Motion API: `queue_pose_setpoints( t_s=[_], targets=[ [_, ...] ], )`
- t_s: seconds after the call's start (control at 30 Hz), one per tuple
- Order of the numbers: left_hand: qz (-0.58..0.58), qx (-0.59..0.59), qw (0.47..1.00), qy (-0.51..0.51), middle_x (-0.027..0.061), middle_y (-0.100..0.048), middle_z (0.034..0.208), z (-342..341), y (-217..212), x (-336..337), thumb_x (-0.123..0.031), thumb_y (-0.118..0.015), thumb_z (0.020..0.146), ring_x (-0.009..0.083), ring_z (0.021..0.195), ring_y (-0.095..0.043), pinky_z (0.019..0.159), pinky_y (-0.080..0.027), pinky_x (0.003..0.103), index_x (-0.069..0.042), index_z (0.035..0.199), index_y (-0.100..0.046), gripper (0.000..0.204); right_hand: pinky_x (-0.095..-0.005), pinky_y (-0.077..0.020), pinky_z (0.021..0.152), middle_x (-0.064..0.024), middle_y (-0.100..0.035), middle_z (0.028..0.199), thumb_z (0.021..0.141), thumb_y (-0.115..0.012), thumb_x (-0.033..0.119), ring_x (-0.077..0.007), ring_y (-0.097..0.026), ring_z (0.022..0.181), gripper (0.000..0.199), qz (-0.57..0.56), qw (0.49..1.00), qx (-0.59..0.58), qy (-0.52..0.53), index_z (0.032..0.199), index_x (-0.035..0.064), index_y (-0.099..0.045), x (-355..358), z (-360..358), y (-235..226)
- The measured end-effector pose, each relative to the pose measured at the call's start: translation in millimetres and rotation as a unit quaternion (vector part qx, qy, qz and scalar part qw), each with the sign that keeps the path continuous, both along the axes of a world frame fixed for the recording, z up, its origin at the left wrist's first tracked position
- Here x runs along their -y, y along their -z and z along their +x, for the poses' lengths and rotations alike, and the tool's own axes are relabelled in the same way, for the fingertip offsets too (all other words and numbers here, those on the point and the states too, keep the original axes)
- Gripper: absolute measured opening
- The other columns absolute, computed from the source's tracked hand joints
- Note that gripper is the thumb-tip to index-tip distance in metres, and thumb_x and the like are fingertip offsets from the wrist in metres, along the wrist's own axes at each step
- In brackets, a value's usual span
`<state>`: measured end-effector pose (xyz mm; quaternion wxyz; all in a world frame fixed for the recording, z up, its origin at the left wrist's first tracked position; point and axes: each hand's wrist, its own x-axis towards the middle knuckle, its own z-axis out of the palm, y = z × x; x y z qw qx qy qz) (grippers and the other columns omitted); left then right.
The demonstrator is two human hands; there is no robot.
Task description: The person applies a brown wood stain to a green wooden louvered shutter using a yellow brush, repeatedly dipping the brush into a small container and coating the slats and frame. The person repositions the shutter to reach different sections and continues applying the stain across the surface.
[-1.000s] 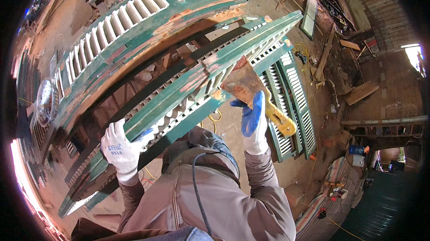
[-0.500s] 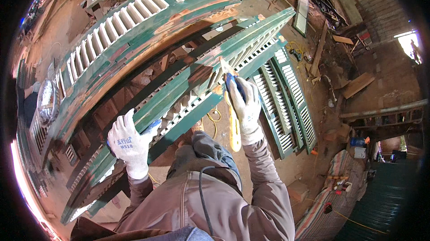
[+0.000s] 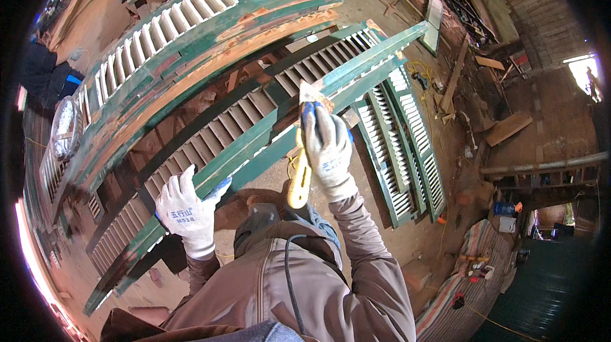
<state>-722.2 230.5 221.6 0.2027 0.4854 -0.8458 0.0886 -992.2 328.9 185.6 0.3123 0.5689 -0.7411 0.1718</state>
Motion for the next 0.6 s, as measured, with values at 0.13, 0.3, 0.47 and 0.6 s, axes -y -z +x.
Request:
queue_pose_setpoints(
  t_s=[0.13,0.3,0.47,0.6],
  targets=[
    [-0.009,0.002,1.000,-0.001,0.0029,-0.061,0.086,-0.7,3.7,-13.1,-0.070,-0.079,0.067,0.0251,0.083,-0.064,0.072,-0.048,0.041,-0.018,0.105,-0.069,0.065,-0.0435,-0.0520,0.089,-0.0121,-0.063,0.124,0.083,-0.075,0.003,-0.0338,-0.062,0.108,0.029,-0.008,0.996,0.087,0.017,0.111,0.0041,-0.071,-21.2,23.4,28.4],
    [-0.015,-0.007,1.000,0.001,0.0024,-0.063,0.088,3.2,8.7,-24.8,-0.066,-0.082,0.066,0.0251,0.082,-0.064,0.072,-0.049,0.041,-0.018,0.106,-0.070,0.064,-0.0439,-0.0537,0.084,-0.0155,-0.068,0.116,0.080,-0.075,0.001,-0.0335,-0.065,0.099,0.027,0.013,0.994,0.082,-0.064,0.106,-0.0008,-0.070,-58.0,30.7,3.7],
    [0.004,0.013,1.000,0.004,0.0027,-0.063,0.094,5.6,6.9,-30.6,-0.054,-0.083,0.065,0.0257,0.088,-0.064,0.077,-0.049,0.041,-0.019,0.112,-0.068,0.061,-0.0416,-0.0537,0.084,-0.0133,-0.068,0.123,0.079,-0.071,0.005,-0.0334,-0.062,0.096,0.040,-0.021,0.993,0.118,-0.017,0.119,0.0025,-0.068,-70.3,-5.2,-18.0],
    [0.008,0.021,1.000,0.015,0.0038,-0.063,0.096,8.9,9.0,-33.9,-0.042,-0.084,0.066,0.0263,0.091,-0.064,0.081,-0.049,0.042,-0.020,0.116,-0.067,0.057,-0.0395,-0.0540,0.083,-0.0094,-0.070,0.120,0.081,-0.068,0.011,-0.0308,-0.063,0.097,0.041,0.014,0.985,0.162,-0.066,0.121,0.0049,-0.068,-54.2,-12.5,-47.7]
  ],
)
